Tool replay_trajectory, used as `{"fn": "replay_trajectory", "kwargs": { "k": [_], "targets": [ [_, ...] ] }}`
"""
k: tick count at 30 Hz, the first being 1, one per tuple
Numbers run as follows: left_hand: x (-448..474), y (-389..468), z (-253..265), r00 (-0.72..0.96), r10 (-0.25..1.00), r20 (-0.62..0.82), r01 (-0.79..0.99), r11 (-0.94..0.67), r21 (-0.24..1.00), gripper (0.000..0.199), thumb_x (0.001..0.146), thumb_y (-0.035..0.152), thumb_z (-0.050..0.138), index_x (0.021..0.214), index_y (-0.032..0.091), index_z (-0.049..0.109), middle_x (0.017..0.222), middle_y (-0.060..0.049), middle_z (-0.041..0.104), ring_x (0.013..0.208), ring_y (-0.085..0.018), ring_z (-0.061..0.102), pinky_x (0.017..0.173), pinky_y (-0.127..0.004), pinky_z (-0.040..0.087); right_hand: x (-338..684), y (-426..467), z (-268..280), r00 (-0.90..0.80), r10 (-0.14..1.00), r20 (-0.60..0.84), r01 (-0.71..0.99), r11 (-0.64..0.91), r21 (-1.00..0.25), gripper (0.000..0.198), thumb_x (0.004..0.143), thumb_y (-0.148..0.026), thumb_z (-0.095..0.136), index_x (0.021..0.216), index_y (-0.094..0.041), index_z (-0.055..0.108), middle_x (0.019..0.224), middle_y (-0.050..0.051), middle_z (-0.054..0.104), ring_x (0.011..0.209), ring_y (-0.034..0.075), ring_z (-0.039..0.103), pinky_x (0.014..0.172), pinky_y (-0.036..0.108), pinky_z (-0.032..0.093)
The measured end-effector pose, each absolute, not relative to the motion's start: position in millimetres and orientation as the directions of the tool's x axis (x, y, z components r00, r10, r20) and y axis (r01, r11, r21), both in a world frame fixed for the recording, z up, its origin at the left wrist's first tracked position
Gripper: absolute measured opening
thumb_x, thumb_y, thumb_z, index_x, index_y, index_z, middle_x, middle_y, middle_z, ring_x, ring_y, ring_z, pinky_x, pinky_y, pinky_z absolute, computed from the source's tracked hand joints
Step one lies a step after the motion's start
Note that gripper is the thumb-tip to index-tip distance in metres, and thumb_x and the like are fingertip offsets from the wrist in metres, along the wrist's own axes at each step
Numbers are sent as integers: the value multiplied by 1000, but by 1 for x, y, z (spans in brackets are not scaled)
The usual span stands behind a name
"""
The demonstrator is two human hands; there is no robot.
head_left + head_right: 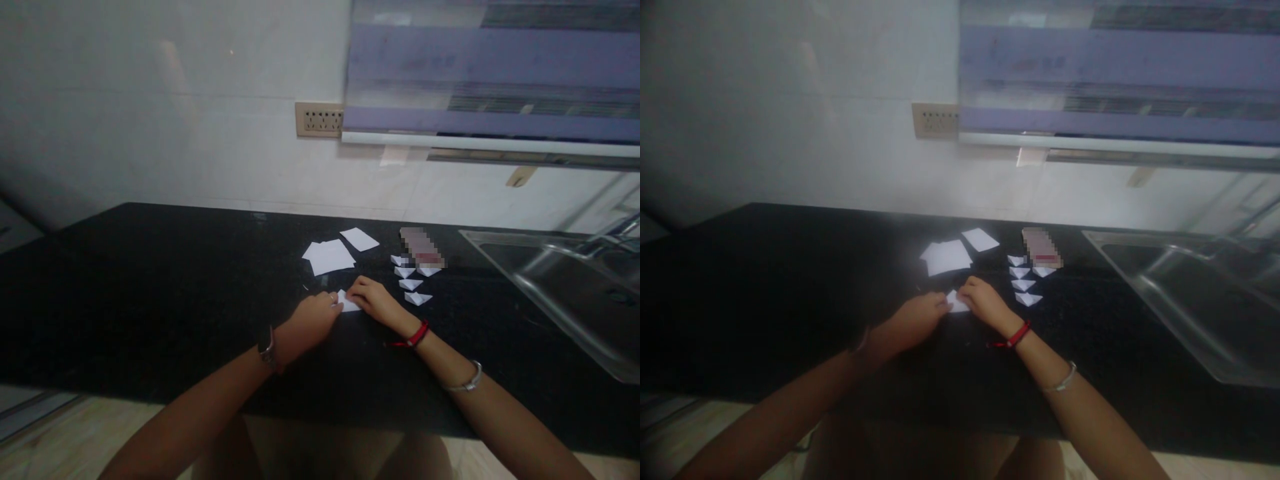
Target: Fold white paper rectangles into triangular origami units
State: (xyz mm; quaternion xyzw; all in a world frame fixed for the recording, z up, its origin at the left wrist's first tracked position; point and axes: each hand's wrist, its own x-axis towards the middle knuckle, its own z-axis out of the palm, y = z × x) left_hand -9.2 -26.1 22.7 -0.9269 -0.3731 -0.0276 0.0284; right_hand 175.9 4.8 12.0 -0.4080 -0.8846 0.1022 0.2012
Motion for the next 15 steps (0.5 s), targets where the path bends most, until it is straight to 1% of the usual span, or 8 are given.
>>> {"fn": "replay_trajectory", "kwargs": {
  "k": [2,7,10,13,15],
  "targets": [
    [-9,-25,22,715,697,52,699,-715,-29,28,81,10,34,104,18,49,100,-7,50,82,-16,51,67,-27,44,180,6,14,-637,724,264,654,689,-313,17,80,-15,46,85,-14,63,82,7,56,79,14,50,71,25,41],
    [-11,-20,21,723,689,48,689,-724,34,26,80,10,36,99,18,52,96,-6,53,80,-16,51,67,-27,43,187,6,22,-762,613,210,595,790,-149,18,79,-13,46,82,-16,64,84,7,59,85,17,49,74,30,37],
    [-13,-19,22,726,686,54,684,-728,55,28,79,9,36,98,18,53,95,-6,53,79,-16,52,68,-27,43,188,5,24,-804,571,167,555,821,-132,21,80,-13,44,87,-17,63,84,7,59,84,16,50,75,29,37],
    [-15,-18,25,737,673,62,669,-739,77,30,79,8,35,100,19,53,96,-6,53,80,-15,52,68,-26,43,187,3,26,-810,568,143,552,822,-137,24,81,-12,42,94,-17,62,87,7,59,83,15,51,74,27,38],
    [-16,-17,26,741,669,57,664,-743,83,31,79,7,35,100,20,53,96,-5,54,80,-15,52,69,-26,42,186,2,26,-808,575,132,561,818,-129,26,81,-11,41,95,-17,62,88,7,58,83,15,52,74,26,38]
  ]
}}
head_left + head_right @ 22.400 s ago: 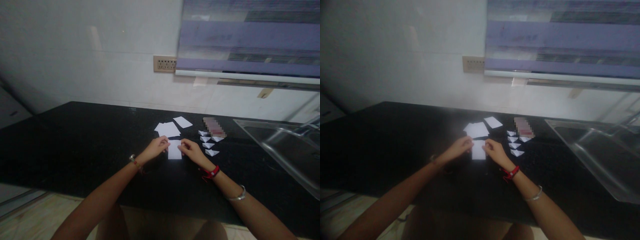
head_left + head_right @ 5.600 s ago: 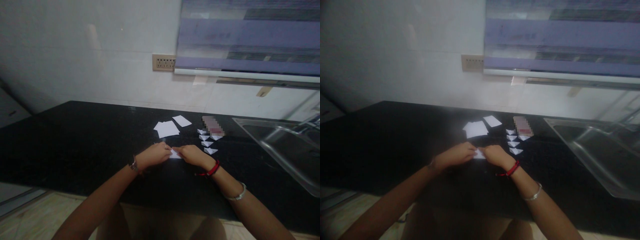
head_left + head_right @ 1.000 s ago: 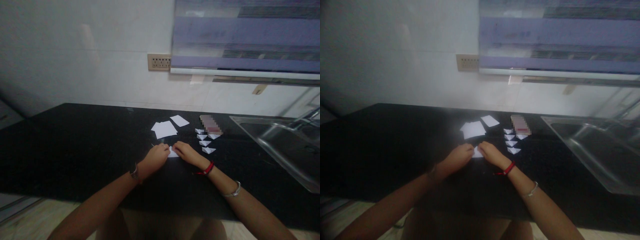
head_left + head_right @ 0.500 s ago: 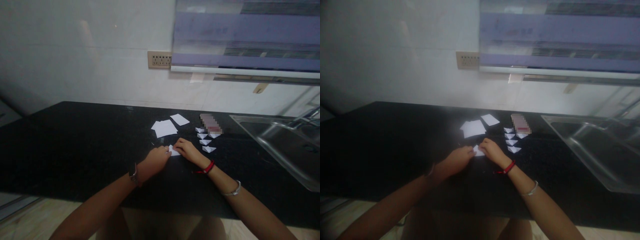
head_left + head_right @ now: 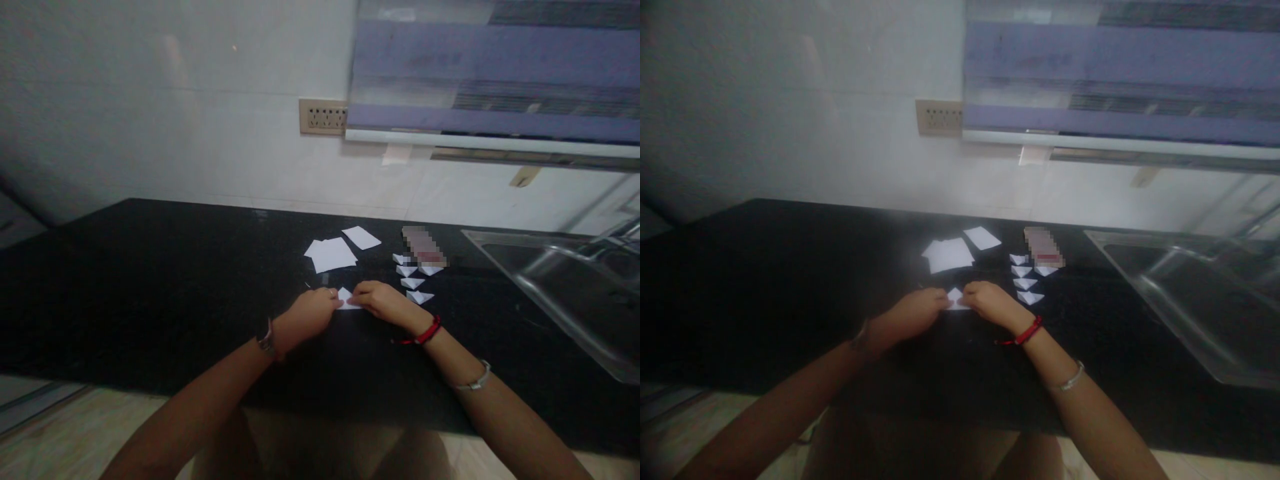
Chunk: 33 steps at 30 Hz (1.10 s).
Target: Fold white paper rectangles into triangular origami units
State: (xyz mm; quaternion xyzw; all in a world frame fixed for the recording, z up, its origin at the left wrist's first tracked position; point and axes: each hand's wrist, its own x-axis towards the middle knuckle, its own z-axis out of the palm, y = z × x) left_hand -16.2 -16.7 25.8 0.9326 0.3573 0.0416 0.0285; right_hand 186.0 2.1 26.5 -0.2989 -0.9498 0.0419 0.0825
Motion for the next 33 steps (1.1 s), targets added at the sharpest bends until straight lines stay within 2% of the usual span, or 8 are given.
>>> {"fn": "replay_trajectory", "kwargs": {
  "k": [9,16,21,28,33],
  "targets": [
    [-18,-14,26,752,657,51,655,-754,53,34,78,7,34,102,22,53,93,-4,55,77,-16,53,65,-26,43,184,0,28,-796,599,88,594,801,-82,34,77,-4,40,98,-19,61,89,6,58,81,14,53,72,24,39],
    [-18,-17,33,734,678,40,670,-733,118,29,79,5,33,91,17,56,92,-5,56,79,-14,53,71,-25,43,185,2,29,-796,600,82,591,800,-107,30,75,-3,40,88,-16,64,89,7,60,83,15,55,74,25,40],
    [-18,-19,38,713,701,13,691,-706,152,28,79,6,33,92,16,56,95,-6,57,84,-14,53,77,-26,42,189,1,33,-799,597,71,585,800,-137,30,73,-2,39,84,-14,64,89,8,61,85,15,56,76,26,41],
    [-20,-16,38,704,710,11,701,-698,144,26,79,7,35,87,15,59,92,-7,58,83,-15,54,76,-27,43,197,2,34,-784,618,56,604,781,-155,32,70,-1,38,80,-14,65,89,7,64,86,15,57,79,25,41],
    [-29,-12,44,716,698,11,685,-706,182,25,78,10,37,86,15,60,92,-7,60,85,-15,55,77,-26,43,198,1,34,-766,641,39,631,763,-142,32,68,-1,39,81,-14,65,91,7,65,87,15,58,79,25,42]
  ]
}}
